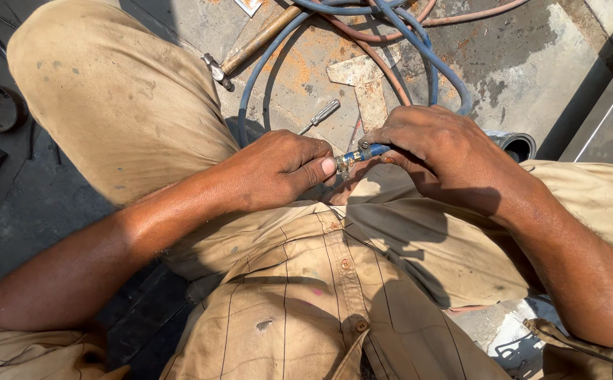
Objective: The person sits on the floor and repairs a damaged section of a blue hose. They use a metal bar to scrape away rust and debris from the hose, then hammer a metal fitting onto the hose. Finally, they apply a sealant to the fitting using a small brush.
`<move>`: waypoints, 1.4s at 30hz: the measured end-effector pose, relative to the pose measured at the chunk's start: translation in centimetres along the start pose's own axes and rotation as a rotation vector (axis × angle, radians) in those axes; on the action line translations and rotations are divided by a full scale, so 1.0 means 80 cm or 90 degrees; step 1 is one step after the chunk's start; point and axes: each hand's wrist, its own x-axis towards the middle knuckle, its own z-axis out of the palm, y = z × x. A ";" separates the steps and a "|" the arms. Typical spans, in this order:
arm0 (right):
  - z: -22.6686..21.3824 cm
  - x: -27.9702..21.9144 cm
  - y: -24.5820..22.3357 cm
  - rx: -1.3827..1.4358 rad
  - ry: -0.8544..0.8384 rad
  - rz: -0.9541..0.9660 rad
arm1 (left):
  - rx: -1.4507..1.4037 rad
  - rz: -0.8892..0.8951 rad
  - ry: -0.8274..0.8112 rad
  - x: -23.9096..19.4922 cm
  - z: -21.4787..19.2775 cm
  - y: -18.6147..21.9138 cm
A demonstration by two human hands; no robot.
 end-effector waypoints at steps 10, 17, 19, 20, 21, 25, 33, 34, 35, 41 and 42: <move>-0.004 -0.028 0.074 -0.023 0.244 -0.235 | -0.729 -0.259 -0.241 0.117 0.046 0.028; 0.000 -0.073 0.127 0.071 0.611 -0.041 | -0.986 -0.072 -0.162 0.156 0.057 0.018; 0.029 -0.068 0.139 0.349 0.689 0.112 | -0.992 -0.005 -0.119 0.153 0.044 0.015; 0.050 -0.057 0.141 0.529 0.700 0.203 | -0.983 0.005 -0.086 0.148 0.036 0.013; 0.079 -0.036 0.132 0.523 0.591 0.218 | -0.972 0.027 -0.064 0.138 0.026 0.012; 0.182 0.032 0.135 0.102 0.073 0.325 | -0.958 0.039 -0.057 0.146 0.035 0.010; 0.290 0.080 0.129 -0.026 -0.071 0.336 | -0.977 -0.056 0.048 0.163 0.068 -0.019; 0.279 0.095 0.144 -0.039 -0.058 0.328 | -0.959 -0.062 0.068 0.168 0.062 -0.019; 0.277 0.101 0.150 -0.042 -0.054 0.324 | -0.952 -0.077 0.085 0.170 0.059 -0.018; 0.233 0.058 0.144 -0.014 -0.013 0.328 | -1.039 0.005 0.040 0.157 0.034 0.003; 0.214 0.040 0.144 0.000 -0.013 0.342 | -1.061 0.030 0.015 0.158 0.029 0.002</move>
